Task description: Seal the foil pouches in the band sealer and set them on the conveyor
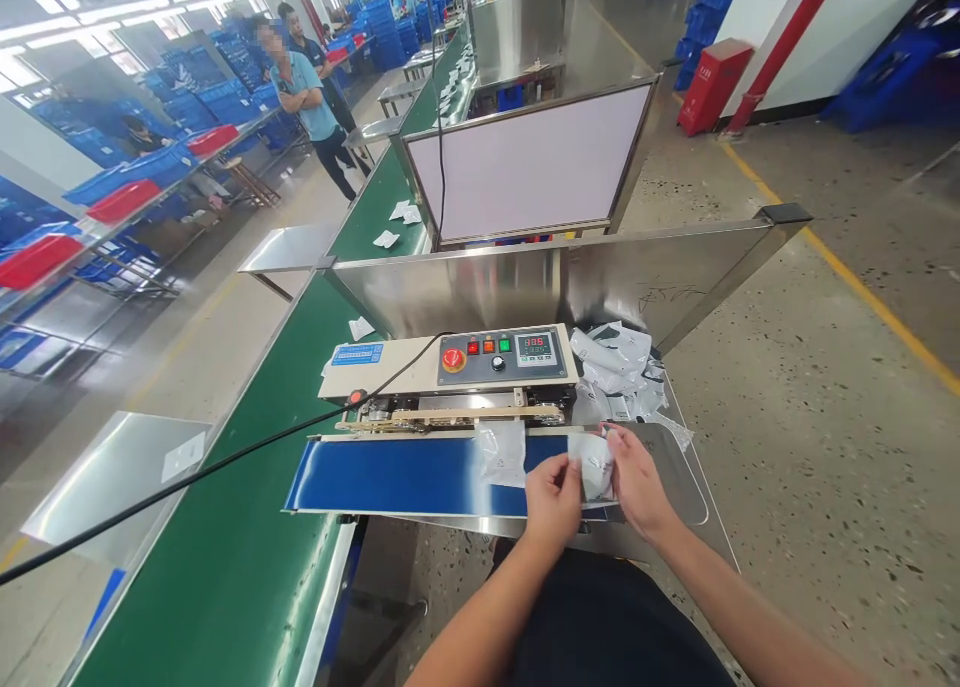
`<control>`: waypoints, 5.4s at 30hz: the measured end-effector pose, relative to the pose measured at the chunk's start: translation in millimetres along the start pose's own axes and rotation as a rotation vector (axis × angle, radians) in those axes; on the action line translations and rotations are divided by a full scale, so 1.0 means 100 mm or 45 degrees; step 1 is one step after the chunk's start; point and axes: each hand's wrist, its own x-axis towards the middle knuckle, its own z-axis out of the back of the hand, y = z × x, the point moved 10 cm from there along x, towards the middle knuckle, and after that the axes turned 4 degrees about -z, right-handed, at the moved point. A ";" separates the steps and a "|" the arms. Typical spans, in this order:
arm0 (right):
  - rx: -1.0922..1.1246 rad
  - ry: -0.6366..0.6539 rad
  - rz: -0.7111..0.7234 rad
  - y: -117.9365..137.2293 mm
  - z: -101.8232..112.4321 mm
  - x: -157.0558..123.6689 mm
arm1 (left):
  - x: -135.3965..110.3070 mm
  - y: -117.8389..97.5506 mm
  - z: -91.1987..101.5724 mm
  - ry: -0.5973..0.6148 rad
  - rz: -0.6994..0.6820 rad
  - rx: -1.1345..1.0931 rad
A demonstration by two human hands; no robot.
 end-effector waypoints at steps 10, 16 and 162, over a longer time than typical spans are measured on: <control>-0.271 0.024 -0.032 -0.03 0.45 0.14 | 0.31 0.22 -0.16 0.113 0.130 -0.076; -0.145 -0.149 -0.230 -0.28 0.64 0.35 | 0.50 0.56 -0.10 -0.039 0.373 -0.040; -0.753 0.032 0.562 0.59 0.26 -0.17 | 0.28 -0.22 -0.22 -0.028 -0.167 0.136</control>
